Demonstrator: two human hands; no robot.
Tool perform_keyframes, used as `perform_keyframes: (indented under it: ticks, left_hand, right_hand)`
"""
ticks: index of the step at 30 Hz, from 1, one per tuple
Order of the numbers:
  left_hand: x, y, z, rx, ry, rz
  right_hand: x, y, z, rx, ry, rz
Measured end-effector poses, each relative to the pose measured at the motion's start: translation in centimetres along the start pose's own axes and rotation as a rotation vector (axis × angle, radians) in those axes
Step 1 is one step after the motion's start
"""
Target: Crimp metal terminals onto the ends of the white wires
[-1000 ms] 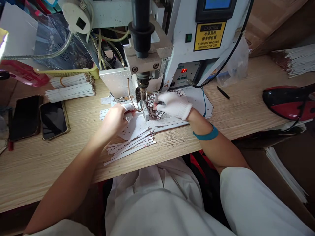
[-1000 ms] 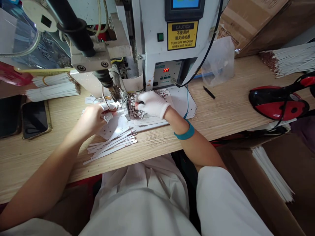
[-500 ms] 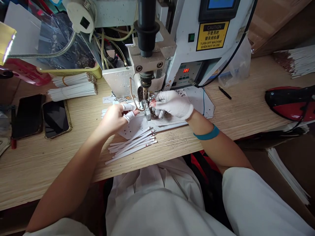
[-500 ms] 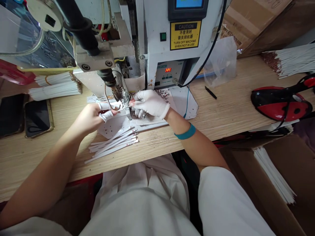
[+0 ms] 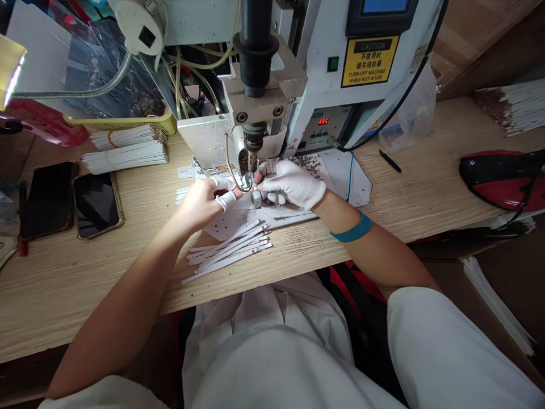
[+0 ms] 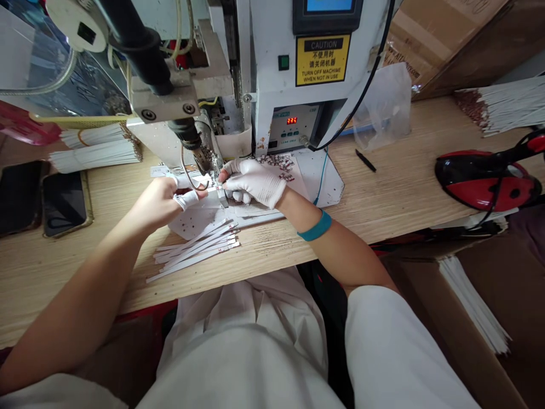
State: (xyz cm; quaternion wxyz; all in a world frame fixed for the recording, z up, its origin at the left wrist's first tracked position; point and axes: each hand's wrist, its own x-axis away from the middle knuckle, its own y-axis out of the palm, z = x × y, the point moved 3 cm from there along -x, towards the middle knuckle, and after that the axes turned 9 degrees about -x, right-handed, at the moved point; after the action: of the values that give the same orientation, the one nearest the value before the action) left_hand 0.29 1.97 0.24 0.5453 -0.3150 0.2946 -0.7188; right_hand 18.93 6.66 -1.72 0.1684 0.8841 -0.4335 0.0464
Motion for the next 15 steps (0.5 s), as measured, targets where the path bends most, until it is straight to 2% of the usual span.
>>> perform_keyframes:
  ticks: [5, 15]
  left_hand:
    - [-0.14, 0.19, 0.07, -0.042, -0.142, 0.011]
    - [-0.5, 0.79, -0.72, 0.143, -0.176, -0.013]
  right_hand:
    - [0.11, 0.2, 0.07, 0.0, 0.0, 0.012]
    - [0.17, 0.39, -0.12, -0.042, 0.012, 0.027]
